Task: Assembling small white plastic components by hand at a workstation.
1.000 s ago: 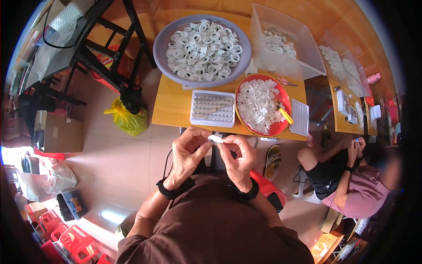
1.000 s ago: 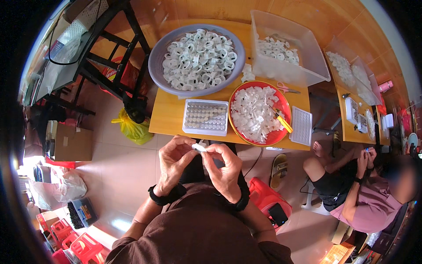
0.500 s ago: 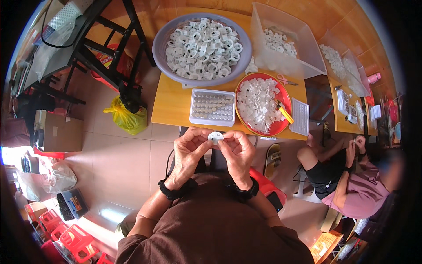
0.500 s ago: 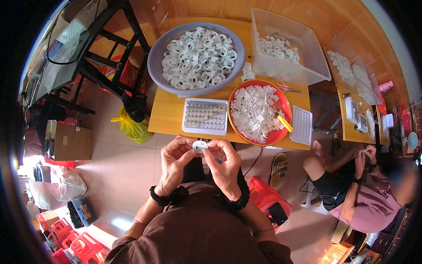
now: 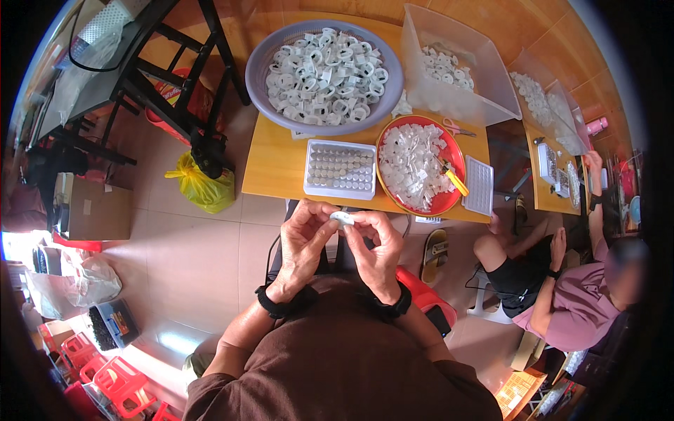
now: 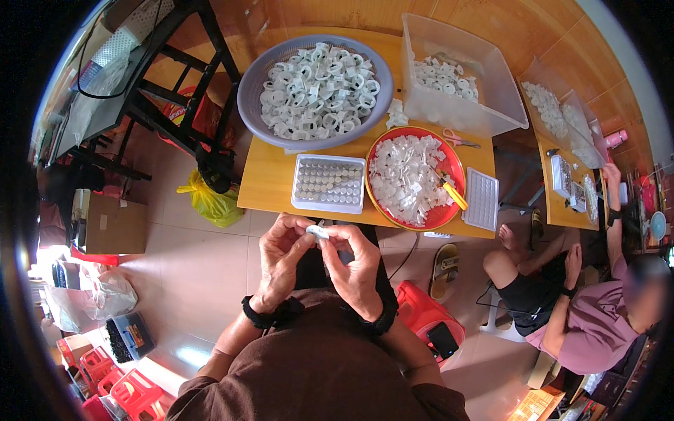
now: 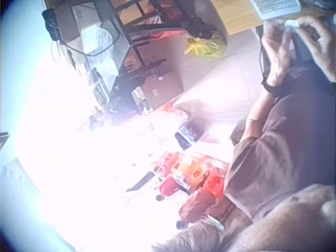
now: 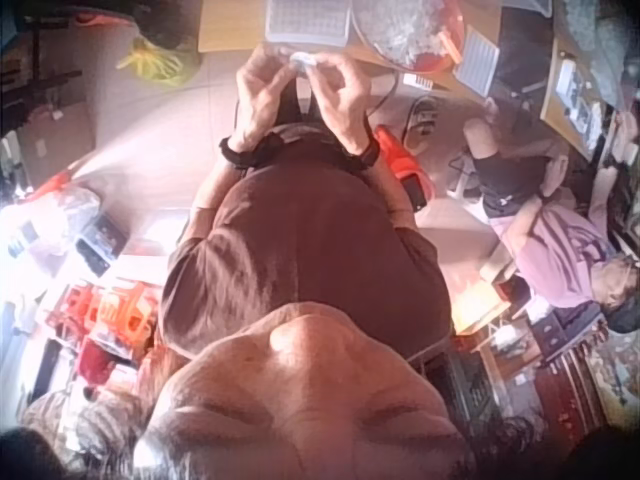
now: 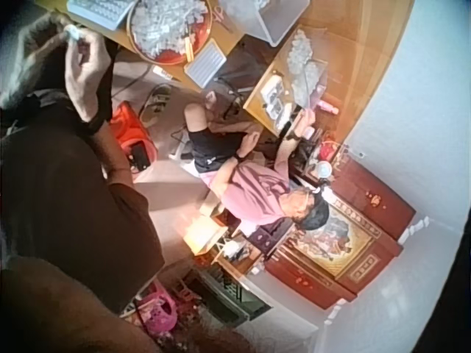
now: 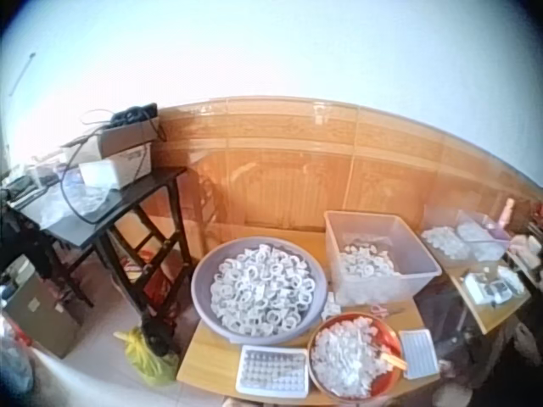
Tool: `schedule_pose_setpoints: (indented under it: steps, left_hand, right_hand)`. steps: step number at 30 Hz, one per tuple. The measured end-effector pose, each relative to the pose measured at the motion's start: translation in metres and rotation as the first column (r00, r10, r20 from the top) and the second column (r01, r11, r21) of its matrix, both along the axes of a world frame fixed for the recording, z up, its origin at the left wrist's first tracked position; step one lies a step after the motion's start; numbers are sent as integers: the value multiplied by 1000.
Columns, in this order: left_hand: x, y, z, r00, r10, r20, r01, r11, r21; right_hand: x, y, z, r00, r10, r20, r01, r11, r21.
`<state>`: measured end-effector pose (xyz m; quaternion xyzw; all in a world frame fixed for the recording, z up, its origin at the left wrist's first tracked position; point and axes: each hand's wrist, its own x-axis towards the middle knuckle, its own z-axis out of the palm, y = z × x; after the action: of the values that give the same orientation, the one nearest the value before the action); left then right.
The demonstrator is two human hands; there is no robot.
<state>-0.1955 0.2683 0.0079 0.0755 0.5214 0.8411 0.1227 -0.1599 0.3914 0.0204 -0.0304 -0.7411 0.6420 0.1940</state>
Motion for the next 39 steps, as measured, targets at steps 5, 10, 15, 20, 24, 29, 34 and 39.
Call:
schedule_pose_setpoints:
  steps: [5, 10, 15, 20, 24, 29, 34, 39]
  left_hand:
    - [2, 5, 11, 999, 35, 34, -36, 999, 27]
    - [4, 3, 7, 998, 10, 63, -13, 999, 49]
    - [4, 4, 2, 986, 111, -125, -128, 982, -139]
    - [4, 2, 3, 986, 108, -128, -131, 974, -187]
    - [4, 4, 5, 993, 109, -41, -113, 987, -113]
    - [4, 3, 6, 994, 104, -40, -108, 984, -141]
    - [3, 0, 8, 990, 81, -117, -111, 955, -275]
    - [2, 2, 7, 972, 100, -211, -177, 906, -385]
  right_hand:
    - [3, 0, -4, 999, -26, 25, 28, 996, -87]
    - [5, 0, -12, 992, 51, 119, -6, 935, -354]
    - [-4, 0, 5, 998, -31, -64, 35, 997, 66]
    - [-6, 2, 5, 999, 6, -32, -4, 998, 63]
    - [-5, 4, 4, 1000, -2, -6, 2, 999, 45]
    - [-5, 5, 5, 1000, 2, 8, -2, 999, 48]
    - [-5, 4, 5, 999, 25, 44, -27, 998, 50]
    - [-8, 5, -4, 994, 65, 87, -63, 998, -25]
